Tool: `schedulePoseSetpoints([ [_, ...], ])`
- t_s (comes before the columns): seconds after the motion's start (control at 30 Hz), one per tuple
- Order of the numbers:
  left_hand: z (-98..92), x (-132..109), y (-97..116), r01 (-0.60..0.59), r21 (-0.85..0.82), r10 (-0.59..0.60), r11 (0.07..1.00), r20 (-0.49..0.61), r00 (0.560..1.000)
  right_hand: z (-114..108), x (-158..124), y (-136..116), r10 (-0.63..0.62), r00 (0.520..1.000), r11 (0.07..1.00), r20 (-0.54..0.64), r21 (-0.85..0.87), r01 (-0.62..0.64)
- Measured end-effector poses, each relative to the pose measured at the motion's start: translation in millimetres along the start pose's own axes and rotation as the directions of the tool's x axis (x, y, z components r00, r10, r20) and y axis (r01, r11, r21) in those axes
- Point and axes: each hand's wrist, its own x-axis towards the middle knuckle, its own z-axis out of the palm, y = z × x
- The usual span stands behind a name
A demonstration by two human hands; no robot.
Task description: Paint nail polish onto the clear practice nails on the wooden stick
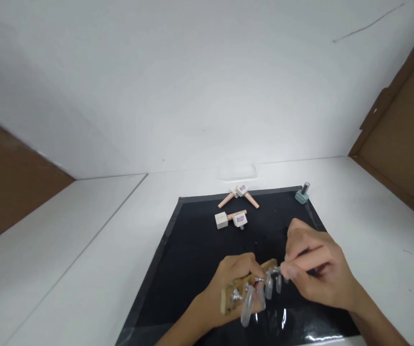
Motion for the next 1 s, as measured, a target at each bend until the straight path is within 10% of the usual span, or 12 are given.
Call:
schedulePoseSetpoints([
  [1.0,4.0,1,5,0.259,-0.369,-0.283,0.893,-0.011,0.959,2,3,-5,0.052,0.999,0.998,-0.017,0.025,-0.051],
])
